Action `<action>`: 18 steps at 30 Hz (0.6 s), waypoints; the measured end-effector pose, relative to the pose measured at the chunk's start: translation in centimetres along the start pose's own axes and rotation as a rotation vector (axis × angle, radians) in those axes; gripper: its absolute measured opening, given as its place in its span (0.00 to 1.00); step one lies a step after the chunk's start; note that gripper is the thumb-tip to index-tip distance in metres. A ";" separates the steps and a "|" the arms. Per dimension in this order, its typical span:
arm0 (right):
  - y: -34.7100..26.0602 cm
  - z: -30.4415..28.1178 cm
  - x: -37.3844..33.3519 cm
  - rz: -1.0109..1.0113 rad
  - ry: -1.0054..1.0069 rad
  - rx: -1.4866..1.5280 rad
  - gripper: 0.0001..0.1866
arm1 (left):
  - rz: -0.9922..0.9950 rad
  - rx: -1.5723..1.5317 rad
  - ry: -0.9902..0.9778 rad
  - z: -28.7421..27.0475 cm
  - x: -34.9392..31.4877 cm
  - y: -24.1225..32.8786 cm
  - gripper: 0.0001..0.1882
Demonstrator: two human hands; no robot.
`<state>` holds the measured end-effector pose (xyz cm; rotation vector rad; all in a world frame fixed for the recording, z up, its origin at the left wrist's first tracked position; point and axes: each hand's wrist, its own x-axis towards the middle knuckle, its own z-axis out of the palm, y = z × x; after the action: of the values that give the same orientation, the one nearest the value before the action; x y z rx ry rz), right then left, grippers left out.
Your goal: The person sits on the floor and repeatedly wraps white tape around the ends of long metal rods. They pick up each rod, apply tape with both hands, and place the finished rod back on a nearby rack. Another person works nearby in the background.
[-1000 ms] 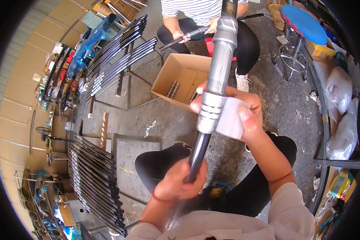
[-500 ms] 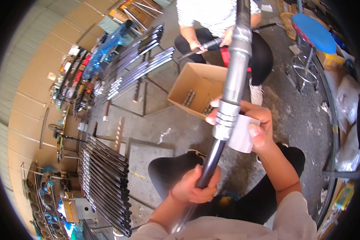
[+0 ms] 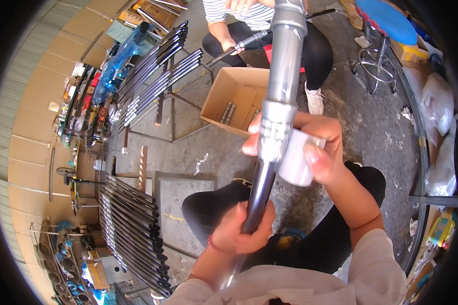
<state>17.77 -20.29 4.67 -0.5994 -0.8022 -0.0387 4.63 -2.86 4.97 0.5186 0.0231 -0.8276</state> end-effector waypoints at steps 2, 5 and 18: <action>-0.4 -1.0 -0.3 0.094 0.104 -0.133 0.19 | 0.273 0.680 0.350 2.4 1.7 1.0 0.31; -0.1 -1.9 -0.3 0.089 0.103 -0.340 0.33 | 0.536 1.263 0.545 -0.3 1.8 -0.1 0.29; -0.3 -1.9 -0.3 0.120 0.123 -0.370 0.34 | 0.377 0.945 0.509 1.7 1.9 -0.2 0.25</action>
<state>18.79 -21.56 3.60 -0.9846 -0.6416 -0.1153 5.47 -5.07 5.97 1.5652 -0.0004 -0.2726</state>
